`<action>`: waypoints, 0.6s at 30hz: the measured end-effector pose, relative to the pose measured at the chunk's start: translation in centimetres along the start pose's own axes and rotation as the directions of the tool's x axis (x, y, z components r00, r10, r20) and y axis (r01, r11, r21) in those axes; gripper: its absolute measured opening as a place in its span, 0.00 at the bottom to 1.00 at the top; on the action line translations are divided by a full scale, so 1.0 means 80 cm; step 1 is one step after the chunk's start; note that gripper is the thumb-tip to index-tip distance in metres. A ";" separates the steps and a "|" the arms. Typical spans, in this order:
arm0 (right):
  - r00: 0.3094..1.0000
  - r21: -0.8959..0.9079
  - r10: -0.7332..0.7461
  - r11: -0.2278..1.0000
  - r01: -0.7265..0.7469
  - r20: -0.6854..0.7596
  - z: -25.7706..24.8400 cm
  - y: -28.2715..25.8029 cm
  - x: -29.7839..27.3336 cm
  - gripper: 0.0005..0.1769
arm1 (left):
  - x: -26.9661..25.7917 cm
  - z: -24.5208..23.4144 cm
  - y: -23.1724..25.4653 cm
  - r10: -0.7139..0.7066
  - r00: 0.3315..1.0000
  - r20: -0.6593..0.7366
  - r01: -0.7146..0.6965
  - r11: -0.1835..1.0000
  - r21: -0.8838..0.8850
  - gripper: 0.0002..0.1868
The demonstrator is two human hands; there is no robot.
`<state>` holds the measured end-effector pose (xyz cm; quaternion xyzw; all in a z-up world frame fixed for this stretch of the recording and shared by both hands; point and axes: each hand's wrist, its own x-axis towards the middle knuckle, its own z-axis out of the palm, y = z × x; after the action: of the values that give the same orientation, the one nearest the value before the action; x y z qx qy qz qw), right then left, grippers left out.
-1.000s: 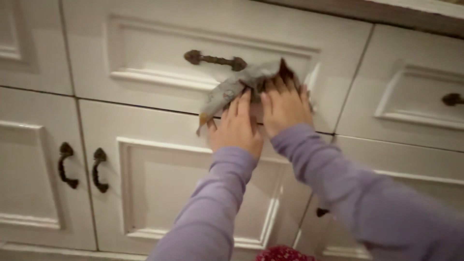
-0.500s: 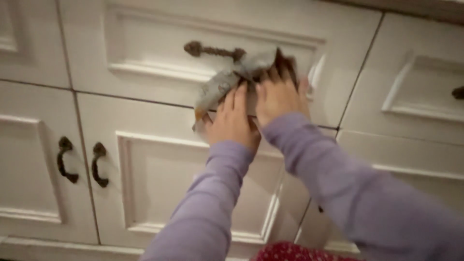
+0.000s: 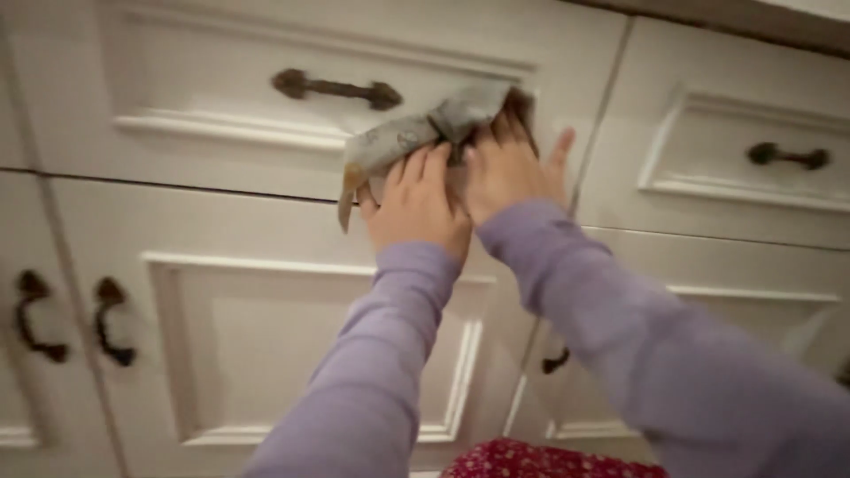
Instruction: Wipe the surface, bottom edge, and handles of a white wooden cabinet with a grey cloth.
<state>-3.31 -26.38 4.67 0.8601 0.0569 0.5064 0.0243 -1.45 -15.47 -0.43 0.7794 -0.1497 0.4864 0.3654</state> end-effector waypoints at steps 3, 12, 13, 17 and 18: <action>0.995 -0.055 0.063 0.997 -0.059 0.074 0.008 0.010 0.017 0.25 | -0.003 0.016 0.017 -0.010 1.000 0.019 0.010 0.999 -0.048 0.25; 0.984 0.146 0.177 0.974 -0.170 -0.031 0.020 0.010 -0.073 0.24 | -0.051 0.009 0.007 0.095 0.995 0.036 -0.094 0.995 -0.025 0.31; 0.983 0.140 0.180 0.975 -0.174 -0.033 0.035 0.029 -0.082 0.24 | -0.056 0.011 0.013 0.098 0.994 0.038 -0.097 0.995 -0.032 0.31; 0.958 0.070 0.281 0.956 -0.285 0.057 0.062 0.085 -0.121 0.21 | -0.079 0.038 0.033 0.183 0.982 0.043 -0.173 0.968 -0.180 0.24; 0.955 0.053 0.276 0.958 -0.283 0.106 0.063 0.092 -0.127 0.21 | -0.084 0.049 0.035 0.203 0.979 0.030 -0.191 0.954 -0.229 0.22</action>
<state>-3.28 -34.84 -5.83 0.8836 -0.0495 0.4598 -0.0739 -3.78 -21.04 -6.12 0.7268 -0.2907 0.4793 0.3969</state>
